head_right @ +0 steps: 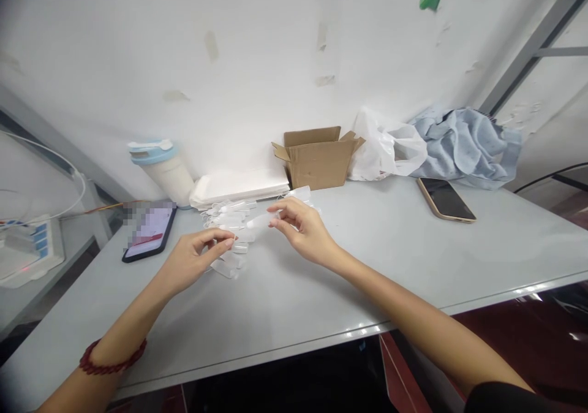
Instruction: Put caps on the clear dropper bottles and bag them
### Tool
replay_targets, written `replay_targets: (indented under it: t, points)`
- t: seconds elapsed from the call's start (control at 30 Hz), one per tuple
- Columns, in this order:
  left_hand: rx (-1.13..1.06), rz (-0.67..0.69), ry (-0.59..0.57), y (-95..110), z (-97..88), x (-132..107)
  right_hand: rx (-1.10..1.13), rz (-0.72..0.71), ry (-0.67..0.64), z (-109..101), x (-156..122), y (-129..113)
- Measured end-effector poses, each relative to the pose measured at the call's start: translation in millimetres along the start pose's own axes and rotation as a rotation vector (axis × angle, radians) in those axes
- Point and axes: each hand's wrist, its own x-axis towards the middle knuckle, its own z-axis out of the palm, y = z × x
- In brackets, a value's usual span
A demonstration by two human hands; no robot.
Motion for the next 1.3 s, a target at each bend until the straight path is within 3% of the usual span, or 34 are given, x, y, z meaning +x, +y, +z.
replay_targets:
  t: [0.13,0.6,1.03,1.3]
  points:
    - [-0.124,-0.040,-0.039,0.0,0.3,-0.4,0.015,-0.008,-0.011,1.1,-1.3,1.3]
    - [-0.533,-0.156,-0.006,-2.0,8.4,-1.9,0.087,0.026,-0.026,3.7,-3.8,-7.7]
    - [-0.559,-0.149,0.009,-0.9,8.0,-2.6,0.083,0.011,-0.019,3.7,-4.2,-10.2]
    - [-0.421,-0.111,0.062,1.0,9.5,-4.5,-0.126,-0.192,-0.018,3.1,-5.7,-14.0]
